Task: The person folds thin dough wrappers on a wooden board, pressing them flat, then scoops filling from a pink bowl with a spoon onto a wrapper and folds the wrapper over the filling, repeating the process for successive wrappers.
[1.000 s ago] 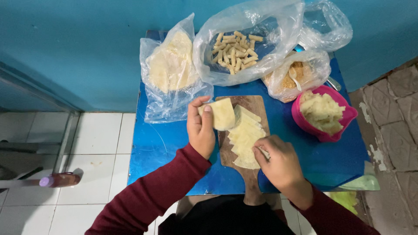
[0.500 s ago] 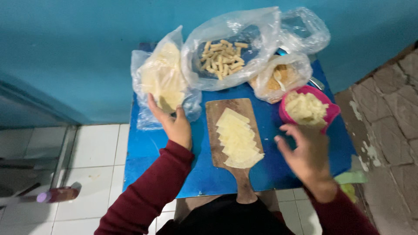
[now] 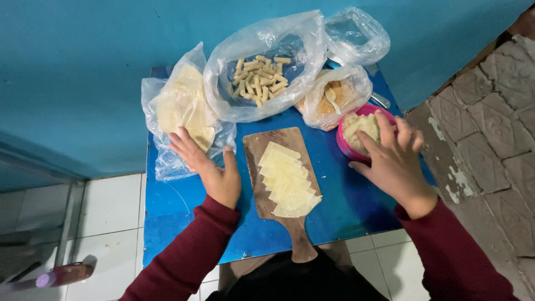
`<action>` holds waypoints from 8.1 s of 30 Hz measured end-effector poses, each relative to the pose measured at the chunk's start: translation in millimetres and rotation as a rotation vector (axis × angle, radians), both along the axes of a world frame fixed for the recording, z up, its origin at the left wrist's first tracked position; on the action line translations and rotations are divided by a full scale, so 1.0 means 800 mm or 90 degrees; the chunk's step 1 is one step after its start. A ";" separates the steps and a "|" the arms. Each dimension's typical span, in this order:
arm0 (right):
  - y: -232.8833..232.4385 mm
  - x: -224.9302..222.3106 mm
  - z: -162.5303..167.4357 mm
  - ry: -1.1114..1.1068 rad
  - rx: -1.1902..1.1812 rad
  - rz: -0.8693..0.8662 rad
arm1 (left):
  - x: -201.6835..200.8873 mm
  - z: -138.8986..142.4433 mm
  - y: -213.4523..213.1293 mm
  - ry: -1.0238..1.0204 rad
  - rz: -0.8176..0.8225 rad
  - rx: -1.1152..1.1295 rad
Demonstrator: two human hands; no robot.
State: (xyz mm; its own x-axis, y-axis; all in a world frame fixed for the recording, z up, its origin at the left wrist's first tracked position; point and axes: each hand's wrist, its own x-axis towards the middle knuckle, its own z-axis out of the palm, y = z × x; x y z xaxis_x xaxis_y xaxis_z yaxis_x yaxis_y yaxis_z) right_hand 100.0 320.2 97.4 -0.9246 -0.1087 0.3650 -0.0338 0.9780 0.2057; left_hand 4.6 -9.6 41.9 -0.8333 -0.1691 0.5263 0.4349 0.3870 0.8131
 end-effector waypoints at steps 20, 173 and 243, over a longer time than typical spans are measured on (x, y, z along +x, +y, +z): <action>-0.010 -0.018 -0.004 -0.022 0.005 0.036 | 0.007 0.004 0.006 0.092 -0.039 -0.011; -0.070 -0.143 -0.037 -0.919 -0.884 0.022 | 0.069 -0.029 0.035 0.008 -0.130 -0.525; -0.006 -0.016 0.021 -0.083 -0.021 0.034 | 0.063 -0.031 0.032 0.019 -0.156 -0.549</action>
State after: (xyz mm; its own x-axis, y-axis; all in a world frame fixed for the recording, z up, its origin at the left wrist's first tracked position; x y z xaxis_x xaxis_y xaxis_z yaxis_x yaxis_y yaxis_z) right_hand 86.9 315.6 114.4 -0.9576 -0.1489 0.2468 -0.1104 0.9804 0.1633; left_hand 55.0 16.1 16.7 -0.7782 0.4754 0.4104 0.6016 0.7519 0.2697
